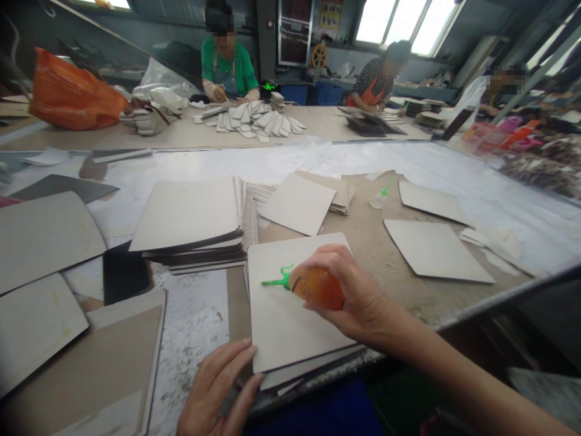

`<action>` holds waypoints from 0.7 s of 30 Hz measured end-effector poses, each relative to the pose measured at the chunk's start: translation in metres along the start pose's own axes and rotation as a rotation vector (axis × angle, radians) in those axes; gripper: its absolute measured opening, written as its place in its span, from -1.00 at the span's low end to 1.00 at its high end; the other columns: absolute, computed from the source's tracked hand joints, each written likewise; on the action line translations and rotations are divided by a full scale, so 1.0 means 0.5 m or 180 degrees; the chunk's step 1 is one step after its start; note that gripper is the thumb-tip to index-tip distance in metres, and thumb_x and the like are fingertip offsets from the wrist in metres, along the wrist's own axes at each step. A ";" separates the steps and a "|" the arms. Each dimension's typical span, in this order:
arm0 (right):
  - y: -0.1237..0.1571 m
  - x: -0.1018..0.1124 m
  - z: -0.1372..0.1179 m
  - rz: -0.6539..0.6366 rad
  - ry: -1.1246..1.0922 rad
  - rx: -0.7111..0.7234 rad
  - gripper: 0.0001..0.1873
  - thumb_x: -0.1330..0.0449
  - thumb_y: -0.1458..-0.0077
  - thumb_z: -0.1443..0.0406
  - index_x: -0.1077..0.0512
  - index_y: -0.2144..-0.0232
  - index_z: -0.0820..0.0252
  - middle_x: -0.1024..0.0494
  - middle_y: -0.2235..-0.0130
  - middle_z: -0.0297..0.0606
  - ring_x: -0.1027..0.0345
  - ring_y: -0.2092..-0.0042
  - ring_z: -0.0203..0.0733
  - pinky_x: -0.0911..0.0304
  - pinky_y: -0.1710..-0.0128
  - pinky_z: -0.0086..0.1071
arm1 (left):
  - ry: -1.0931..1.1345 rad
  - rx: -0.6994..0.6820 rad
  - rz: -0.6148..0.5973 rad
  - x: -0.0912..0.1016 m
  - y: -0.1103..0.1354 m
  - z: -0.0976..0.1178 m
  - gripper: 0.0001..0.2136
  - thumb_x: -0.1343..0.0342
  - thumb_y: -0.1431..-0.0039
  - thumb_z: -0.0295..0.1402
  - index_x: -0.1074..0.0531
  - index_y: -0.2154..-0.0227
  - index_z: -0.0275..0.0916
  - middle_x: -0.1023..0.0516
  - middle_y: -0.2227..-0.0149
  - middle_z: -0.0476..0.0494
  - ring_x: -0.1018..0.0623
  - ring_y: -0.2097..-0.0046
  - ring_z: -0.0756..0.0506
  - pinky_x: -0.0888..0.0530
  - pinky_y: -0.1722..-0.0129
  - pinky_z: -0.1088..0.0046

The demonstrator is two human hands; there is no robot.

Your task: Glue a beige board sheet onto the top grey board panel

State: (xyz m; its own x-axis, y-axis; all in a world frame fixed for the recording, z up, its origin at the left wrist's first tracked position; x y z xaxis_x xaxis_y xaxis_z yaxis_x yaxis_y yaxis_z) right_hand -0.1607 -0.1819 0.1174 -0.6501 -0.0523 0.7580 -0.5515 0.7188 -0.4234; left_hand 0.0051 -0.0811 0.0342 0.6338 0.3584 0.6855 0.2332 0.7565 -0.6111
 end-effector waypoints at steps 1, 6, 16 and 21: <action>-0.001 0.000 0.001 0.0016 0.0009 0.0001 -0.55 -0.25 0.00 0.32 -0.18 0.08 0.07 -0.40 0.13 -0.19 -0.20 0.00 -0.03 -0.19 0.02 -0.18 | 0.0004 0.0013 -0.0001 -0.001 0.001 -0.001 -0.69 -0.14 -0.03 -0.52 -0.36 0.11 -0.34 -0.44 0.13 -0.23 -0.39 0.03 -0.08 -0.41 0.03 0.44; -0.011 -0.005 0.009 0.0084 0.0017 0.0056 -0.57 -0.22 -0.03 0.32 -0.16 0.07 0.06 -0.41 0.14 -0.19 -0.18 0.00 0.00 -0.17 0.01 -0.11 | -0.0030 -0.0005 -0.0011 0.000 0.005 -0.002 -0.69 -0.14 -0.04 -0.51 -0.36 0.10 -0.32 -0.45 0.12 -0.23 -0.41 0.04 -0.09 -0.42 0.03 0.41; 0.017 0.003 -0.009 -0.0231 -0.0101 -0.0055 -0.56 -0.24 -0.01 0.30 -0.19 0.07 0.04 -0.36 0.12 -0.18 -0.23 0.01 -0.05 -0.26 0.07 -0.22 | 0.0188 0.0322 0.0128 0.006 0.003 -0.005 -0.72 -0.09 -0.08 -0.53 -0.36 0.10 -0.29 -0.45 0.13 -0.20 -0.40 0.04 -0.09 -0.41 0.03 0.39; 0.045 0.006 -0.013 -0.0336 -0.0091 -0.0108 -0.51 -0.26 0.01 0.28 -0.18 0.05 0.05 -0.35 0.10 -0.17 -0.23 -0.01 -0.06 -0.24 0.04 -0.23 | 0.0044 0.0158 0.0016 0.007 -0.005 0.004 -0.73 -0.10 -0.08 -0.50 -0.37 0.12 -0.30 -0.47 0.15 -0.19 -0.42 0.06 -0.06 -0.44 0.06 0.44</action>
Point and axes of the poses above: each hand's wrist, its own y-axis away from the middle knuckle, its own x-axis out of the back of the hand, z = x × y, the point moved 9 cm from there along -y, towards the middle knuckle
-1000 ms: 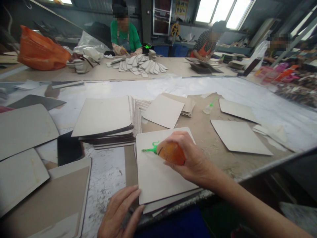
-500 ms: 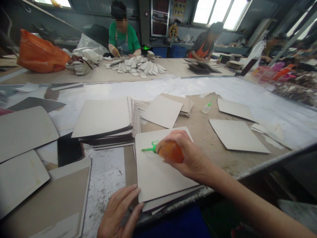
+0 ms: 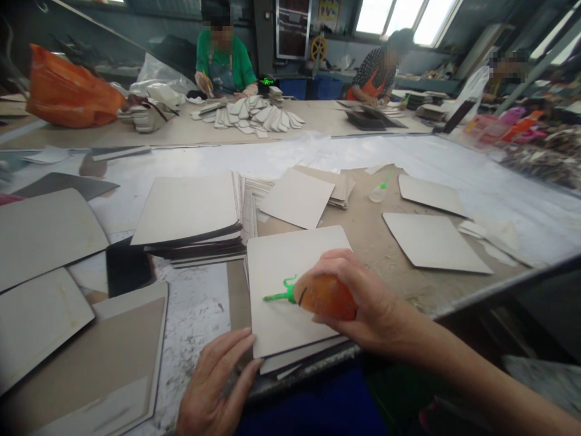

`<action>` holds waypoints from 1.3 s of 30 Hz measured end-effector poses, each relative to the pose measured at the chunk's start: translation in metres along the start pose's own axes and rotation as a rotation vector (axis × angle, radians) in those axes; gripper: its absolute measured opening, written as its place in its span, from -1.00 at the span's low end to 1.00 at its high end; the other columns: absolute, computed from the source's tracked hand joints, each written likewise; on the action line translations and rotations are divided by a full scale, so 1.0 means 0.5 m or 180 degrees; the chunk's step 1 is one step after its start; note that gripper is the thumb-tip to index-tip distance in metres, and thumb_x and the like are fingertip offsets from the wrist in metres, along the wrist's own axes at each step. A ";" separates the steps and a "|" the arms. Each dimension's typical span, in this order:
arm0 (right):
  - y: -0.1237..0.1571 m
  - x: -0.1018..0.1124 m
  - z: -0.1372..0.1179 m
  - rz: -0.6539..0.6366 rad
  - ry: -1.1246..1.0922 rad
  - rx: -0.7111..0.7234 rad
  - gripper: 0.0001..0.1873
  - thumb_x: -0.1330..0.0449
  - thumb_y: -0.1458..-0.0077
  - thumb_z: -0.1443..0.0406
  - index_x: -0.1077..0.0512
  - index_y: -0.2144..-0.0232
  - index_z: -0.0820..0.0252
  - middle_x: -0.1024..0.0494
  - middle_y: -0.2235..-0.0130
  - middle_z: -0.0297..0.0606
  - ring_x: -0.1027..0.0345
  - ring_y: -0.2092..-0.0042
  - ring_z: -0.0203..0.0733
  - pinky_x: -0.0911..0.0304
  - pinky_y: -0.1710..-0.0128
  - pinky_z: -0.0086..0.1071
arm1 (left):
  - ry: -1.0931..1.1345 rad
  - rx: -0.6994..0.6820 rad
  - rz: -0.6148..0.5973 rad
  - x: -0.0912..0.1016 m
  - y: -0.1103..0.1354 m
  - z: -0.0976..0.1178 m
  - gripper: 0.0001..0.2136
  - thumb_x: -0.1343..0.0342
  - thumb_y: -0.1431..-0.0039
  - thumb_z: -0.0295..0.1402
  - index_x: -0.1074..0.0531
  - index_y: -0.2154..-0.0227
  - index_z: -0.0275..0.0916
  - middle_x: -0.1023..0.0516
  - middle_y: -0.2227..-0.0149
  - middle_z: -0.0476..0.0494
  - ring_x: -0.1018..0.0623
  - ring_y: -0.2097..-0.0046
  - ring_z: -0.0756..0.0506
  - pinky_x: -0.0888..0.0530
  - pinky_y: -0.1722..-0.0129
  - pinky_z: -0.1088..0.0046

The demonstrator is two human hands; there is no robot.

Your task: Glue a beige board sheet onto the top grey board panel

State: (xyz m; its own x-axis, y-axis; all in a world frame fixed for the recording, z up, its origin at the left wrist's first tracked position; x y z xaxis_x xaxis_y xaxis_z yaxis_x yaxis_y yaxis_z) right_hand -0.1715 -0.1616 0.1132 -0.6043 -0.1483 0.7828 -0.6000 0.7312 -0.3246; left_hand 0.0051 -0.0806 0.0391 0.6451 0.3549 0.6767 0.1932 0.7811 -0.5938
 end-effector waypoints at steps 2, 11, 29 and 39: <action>0.009 -0.001 -0.006 -0.0045 -0.0019 0.0006 -0.50 -0.27 0.02 0.28 -0.19 0.04 0.04 -0.37 0.11 -0.19 -0.24 0.00 -0.06 -0.25 0.05 -0.25 | -0.0031 0.0029 0.0026 0.004 -0.003 0.000 -0.75 -0.09 -0.10 -0.49 -0.37 0.12 -0.29 -0.48 0.16 -0.19 -0.43 0.08 -0.06 -0.46 0.08 0.43; 0.042 0.002 -0.036 -0.0220 -0.0190 -0.0042 -0.50 -0.26 0.01 0.30 -0.17 0.04 0.03 -0.42 0.12 -0.20 -0.24 -0.01 -0.09 -0.25 0.07 -0.29 | 0.0141 0.0219 0.0045 0.014 -0.009 0.009 -0.78 -0.09 -0.11 -0.50 -0.39 0.15 -0.31 -0.49 0.17 -0.19 -0.44 0.09 -0.05 -0.43 0.06 0.39; 0.099 0.030 -0.010 -0.0151 -0.0281 -0.0438 -0.45 -0.29 0.06 0.27 -0.17 0.03 -0.09 -0.39 0.09 -0.26 -0.28 0.03 -0.02 -0.36 0.14 -0.20 | 0.0192 0.0231 -0.0055 0.006 -0.002 0.005 -0.77 -0.11 -0.10 -0.47 -0.38 0.15 -0.29 -0.47 0.16 -0.17 -0.43 0.09 -0.05 -0.41 0.06 0.36; 0.180 0.086 0.045 0.0066 -0.0060 -0.0915 -0.43 -0.28 0.05 0.22 -0.16 0.00 -0.09 -0.34 0.04 -0.20 -0.24 -0.03 0.05 -0.35 0.08 -0.17 | 0.0194 0.0093 -0.0111 0.002 -0.001 0.009 -0.76 -0.11 -0.10 -0.49 -0.38 0.13 -0.31 -0.45 0.14 -0.17 -0.42 0.06 -0.04 -0.35 0.01 0.43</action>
State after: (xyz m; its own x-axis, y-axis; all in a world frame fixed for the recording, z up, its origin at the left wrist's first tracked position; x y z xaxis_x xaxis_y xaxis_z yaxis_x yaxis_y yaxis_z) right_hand -0.2632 -0.1172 0.1055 -0.6260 -0.1418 0.7668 -0.4157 0.8926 -0.1744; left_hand 0.0022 -0.0786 0.0420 0.6822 0.2960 0.6685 0.1952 0.8074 -0.5567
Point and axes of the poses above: each hand's wrist, its own y-axis away from the middle knuckle, its own x-axis out of the back of the hand, z = x × y, the point moved 9 cm from there along -y, towards the middle knuckle
